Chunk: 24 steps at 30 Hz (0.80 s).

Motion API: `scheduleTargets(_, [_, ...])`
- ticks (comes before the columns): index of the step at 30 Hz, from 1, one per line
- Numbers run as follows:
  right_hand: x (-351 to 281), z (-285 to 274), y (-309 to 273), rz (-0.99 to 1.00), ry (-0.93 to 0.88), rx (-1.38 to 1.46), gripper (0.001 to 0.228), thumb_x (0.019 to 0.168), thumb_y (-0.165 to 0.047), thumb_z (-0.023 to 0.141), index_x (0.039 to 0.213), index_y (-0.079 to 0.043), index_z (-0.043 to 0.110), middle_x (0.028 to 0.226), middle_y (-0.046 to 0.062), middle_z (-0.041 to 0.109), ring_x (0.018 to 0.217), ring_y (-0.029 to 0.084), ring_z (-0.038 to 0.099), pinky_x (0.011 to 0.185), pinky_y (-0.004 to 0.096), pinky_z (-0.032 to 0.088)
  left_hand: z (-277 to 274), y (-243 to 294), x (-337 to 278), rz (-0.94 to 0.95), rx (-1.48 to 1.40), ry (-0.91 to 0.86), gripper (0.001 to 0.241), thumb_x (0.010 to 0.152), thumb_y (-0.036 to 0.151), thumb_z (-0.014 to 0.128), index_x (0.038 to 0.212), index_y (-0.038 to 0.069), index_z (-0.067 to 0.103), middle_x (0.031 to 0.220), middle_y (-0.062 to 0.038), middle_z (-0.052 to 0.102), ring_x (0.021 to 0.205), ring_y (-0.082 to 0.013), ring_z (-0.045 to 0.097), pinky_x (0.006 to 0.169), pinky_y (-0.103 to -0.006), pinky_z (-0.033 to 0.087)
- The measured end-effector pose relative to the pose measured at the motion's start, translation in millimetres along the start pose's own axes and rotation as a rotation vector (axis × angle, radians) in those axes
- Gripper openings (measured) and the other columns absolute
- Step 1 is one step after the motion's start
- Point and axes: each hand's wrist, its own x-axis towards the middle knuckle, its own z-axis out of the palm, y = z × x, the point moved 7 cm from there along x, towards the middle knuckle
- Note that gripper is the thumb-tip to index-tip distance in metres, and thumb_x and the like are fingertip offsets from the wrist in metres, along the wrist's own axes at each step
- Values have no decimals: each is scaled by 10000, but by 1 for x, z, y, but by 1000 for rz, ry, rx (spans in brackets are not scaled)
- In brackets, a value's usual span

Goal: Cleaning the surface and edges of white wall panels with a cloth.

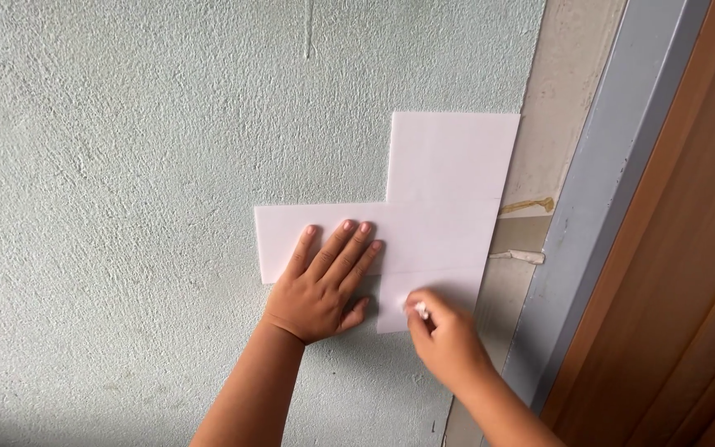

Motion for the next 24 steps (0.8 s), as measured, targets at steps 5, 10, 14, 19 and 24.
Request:
scheduleTargets(5, [41,-9,-35,-47,98,-9,56,976,-195,750,934,-169,724,590,97,666,549,262,679,504,369,564,0,0,0,-2,-1,5,772,998,520,328,1689,190,424,1764,-70,395,1638,-235,343,1345,-567,152])
scheduleTargets(10, [41,12,-42,39,86,-33,122,929,-175,773,994,-166,671,644,148,723,573,318,736,533,426,586,1,0,2,-1,-4,5,773,996,525,337,1688,190,425,1766,-73,392,1638,-238,343,1343,-571,154])
scheduleTargets(14, [29,13,-39,73,160,-56,239,894,-205,783,1092,-210,649,695,114,754,633,304,765,571,426,605,-2,0,0,-12,-27,78,770,986,514,316,1668,191,467,1738,-73,442,1615,-239,398,1338,-565,197])
scheduleTargets(19, [26,-5,-44,36,156,-79,196,817,-47,805,937,-99,659,603,-35,692,478,92,626,421,269,473,6,-1,-6,-40,-93,-65,754,1091,595,350,1693,144,401,1762,-114,382,1636,-258,336,1364,-514,154])
scheduleTargets(24, [17,-7,-32,32,309,-144,172,875,-52,795,1028,-66,718,636,-11,626,498,136,579,465,314,466,0,-4,-11,-149,-49,27,747,1083,552,358,1644,74,471,1722,-182,422,1617,-312,368,1365,-485,190])
